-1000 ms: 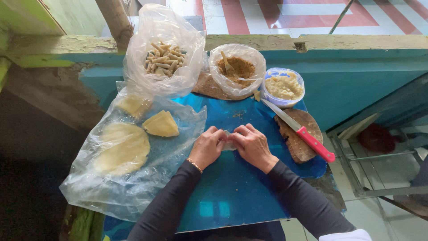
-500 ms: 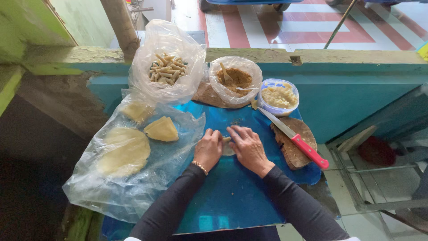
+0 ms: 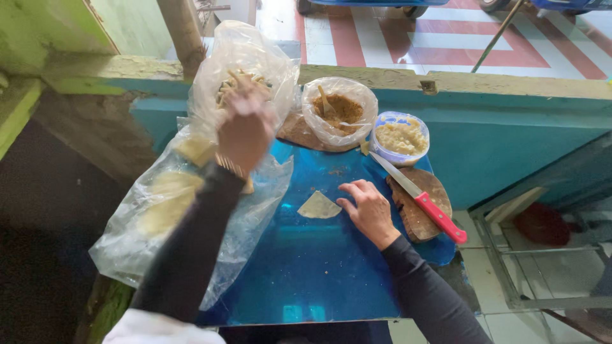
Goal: The person folds thin dough wrappers around a spoonful of filling, pressing the edges together by hand and placing each finished filled pastry in a stack on the table. They take wrappers from a plastic-covered pile, scoop filling from a bowl, and repeat the folding cycle.
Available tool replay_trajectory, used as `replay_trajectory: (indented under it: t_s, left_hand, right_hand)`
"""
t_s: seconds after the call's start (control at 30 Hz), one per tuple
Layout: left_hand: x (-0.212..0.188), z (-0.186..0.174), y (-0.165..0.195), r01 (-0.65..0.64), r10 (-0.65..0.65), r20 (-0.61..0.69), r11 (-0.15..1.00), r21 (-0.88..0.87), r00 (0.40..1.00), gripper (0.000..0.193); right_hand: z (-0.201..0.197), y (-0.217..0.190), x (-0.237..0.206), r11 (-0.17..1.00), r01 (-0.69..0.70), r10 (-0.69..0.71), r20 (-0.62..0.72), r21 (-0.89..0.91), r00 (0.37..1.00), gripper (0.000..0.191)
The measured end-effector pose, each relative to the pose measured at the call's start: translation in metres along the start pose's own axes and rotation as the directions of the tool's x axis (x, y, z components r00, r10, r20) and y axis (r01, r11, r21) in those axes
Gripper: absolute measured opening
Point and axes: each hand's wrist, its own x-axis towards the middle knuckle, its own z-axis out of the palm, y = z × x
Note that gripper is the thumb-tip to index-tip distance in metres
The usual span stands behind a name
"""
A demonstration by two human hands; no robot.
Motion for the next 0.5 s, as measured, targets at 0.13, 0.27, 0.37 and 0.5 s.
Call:
replay_trajectory:
  t_s: [0.13, 0.27, 0.37, 0.5]
  left_hand:
    - [-0.123, -0.022, 0.060, -0.011, 0.160, 0.397, 0.935, -0.354, 0.904, 0.008]
    - [-0.162, -0.024, 0.066, -0.073, 0.249, 0.365, 0.898, -0.434, 0.897, 0.012]
    - [-0.160, -0.022, 0.066, -0.070, 0.270, 0.385, 0.885, -0.461, 0.883, 0.013]
    - [-0.162, -0.024, 0.064, -0.063, 0.298, 0.390, 0.856, -0.513, 0.871, 0.020]
  right_hand:
    - [0.002, 0.002, 0.000, 0.997, -0.083, 0.083, 0.086, -0.006, 0.993, 0.015]
    - [-0.011, 0.013, 0.007, 0.999, -0.011, 0.015, -0.089, 0.042, 0.996, 0.016]
    - [-0.048, 0.062, 0.028, 0.871, -0.141, 0.088, -0.134, -0.471, 0.987, 0.024]
    - [-0.063, 0.129, 0.051, 0.709, -0.114, 0.202, 0.046, -0.696, 0.978, 0.031]
